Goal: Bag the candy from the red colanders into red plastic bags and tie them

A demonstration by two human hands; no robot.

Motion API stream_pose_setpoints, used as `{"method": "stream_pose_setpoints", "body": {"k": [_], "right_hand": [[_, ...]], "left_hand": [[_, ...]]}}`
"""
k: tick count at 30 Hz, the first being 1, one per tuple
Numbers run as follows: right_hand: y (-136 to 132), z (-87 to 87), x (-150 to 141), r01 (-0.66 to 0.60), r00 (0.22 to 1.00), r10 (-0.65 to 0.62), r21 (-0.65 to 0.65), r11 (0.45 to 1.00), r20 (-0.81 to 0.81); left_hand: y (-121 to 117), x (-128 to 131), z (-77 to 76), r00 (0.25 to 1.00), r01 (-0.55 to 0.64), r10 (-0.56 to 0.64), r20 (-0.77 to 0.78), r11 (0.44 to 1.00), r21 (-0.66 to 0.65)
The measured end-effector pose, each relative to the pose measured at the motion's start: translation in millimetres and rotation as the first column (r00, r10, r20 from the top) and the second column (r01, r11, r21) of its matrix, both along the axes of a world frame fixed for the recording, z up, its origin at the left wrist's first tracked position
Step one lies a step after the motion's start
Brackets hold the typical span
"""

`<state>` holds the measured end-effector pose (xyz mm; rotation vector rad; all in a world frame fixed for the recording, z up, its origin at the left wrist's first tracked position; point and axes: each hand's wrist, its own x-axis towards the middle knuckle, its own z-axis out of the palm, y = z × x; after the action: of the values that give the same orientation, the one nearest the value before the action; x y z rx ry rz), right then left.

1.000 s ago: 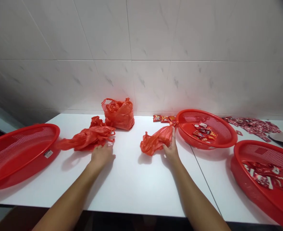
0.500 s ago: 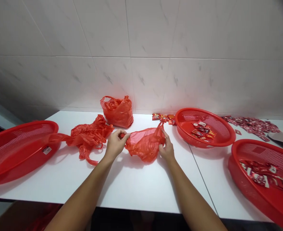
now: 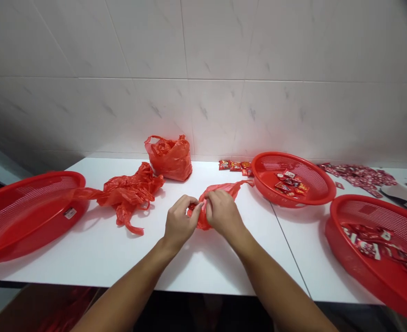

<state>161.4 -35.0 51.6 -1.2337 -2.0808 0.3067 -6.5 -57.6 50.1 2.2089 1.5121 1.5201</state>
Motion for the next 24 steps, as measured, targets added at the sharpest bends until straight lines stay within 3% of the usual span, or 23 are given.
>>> {"method": "stream_pose_setpoints", "body": {"k": [2, 4, 7, 9, 10, 12, 14, 16, 19, 21, 24], "right_hand": [[15.4, 2.7, 7.8, 0.188, 0.959, -0.131, -0.219, 0.958, 0.251], [25.0, -2.2, 24.1, 0.317, 0.896, -0.174, -0.316, 0.894, 0.407], [21.0, -15.0, 47.0, 0.361, 0.872, -0.181, -0.346, 0.866, 0.456], [11.8, -21.9, 52.7, 0.341, 0.882, -0.169, -0.348, 0.873, 0.441], [7.5, -24.1, 52.5, 0.338, 0.885, -0.167, -0.353, 0.873, 0.435], [1.3, -26.6, 48.9, 0.340, 0.890, -0.165, -0.376, 0.862, 0.426], [-1.3, -27.7, 46.3, 0.341, 0.896, -0.158, -0.415, 0.844, 0.416], [-3.2, -29.2, 49.1, 0.343, 0.899, -0.153, -0.441, 0.829, 0.411], [-11.1, -32.9, 61.5, 0.384, 0.883, -0.181, -0.445, 0.809, 0.432], [-21.8, -34.1, 70.2, 0.399, 0.883, -0.205, -0.447, 0.801, 0.421], [-43.1, -25.4, 87.6, 0.262, 0.954, -0.149, -0.487, 0.833, 0.259]], "left_hand": [[-0.8, -5.0, -2.3, 0.999, -0.038, 0.039, -0.014, 0.999, 0.035], [3.1, -16.9, -3.1, 0.996, -0.091, 0.091, -0.006, 0.995, 0.040], [7.4, -30.6, -0.4, 0.981, -0.188, 0.192, -0.039, 0.979, 0.084], [2.0, -24.1, 1.5, 0.962, -0.239, 0.259, -0.089, 0.951, 0.195], [-3.6, -14.8, 1.4, 0.964, -0.196, 0.235, -0.128, 0.946, 0.257], [-17.9, 12.5, -2.1, 0.962, 0.056, 0.034, -0.269, 0.946, 0.320], [-29.0, 41.5, -9.3, 0.861, 0.361, -0.228, -0.455, 0.904, 0.231], [-29.3, 60.4, -17.8, 0.750, 0.433, -0.324, -0.576, 0.899, 0.059], [-5.5, 62.5, -29.2, 0.698, 0.270, -0.305, -0.648, 0.950, -0.156], [18.5, 54.0, -36.4, 0.691, 0.180, -0.273, -0.670, 0.962, -0.206], [48.9, 43.1, -48.6, 0.657, 0.049, -0.202, -0.726, 0.973, -0.226]]}}
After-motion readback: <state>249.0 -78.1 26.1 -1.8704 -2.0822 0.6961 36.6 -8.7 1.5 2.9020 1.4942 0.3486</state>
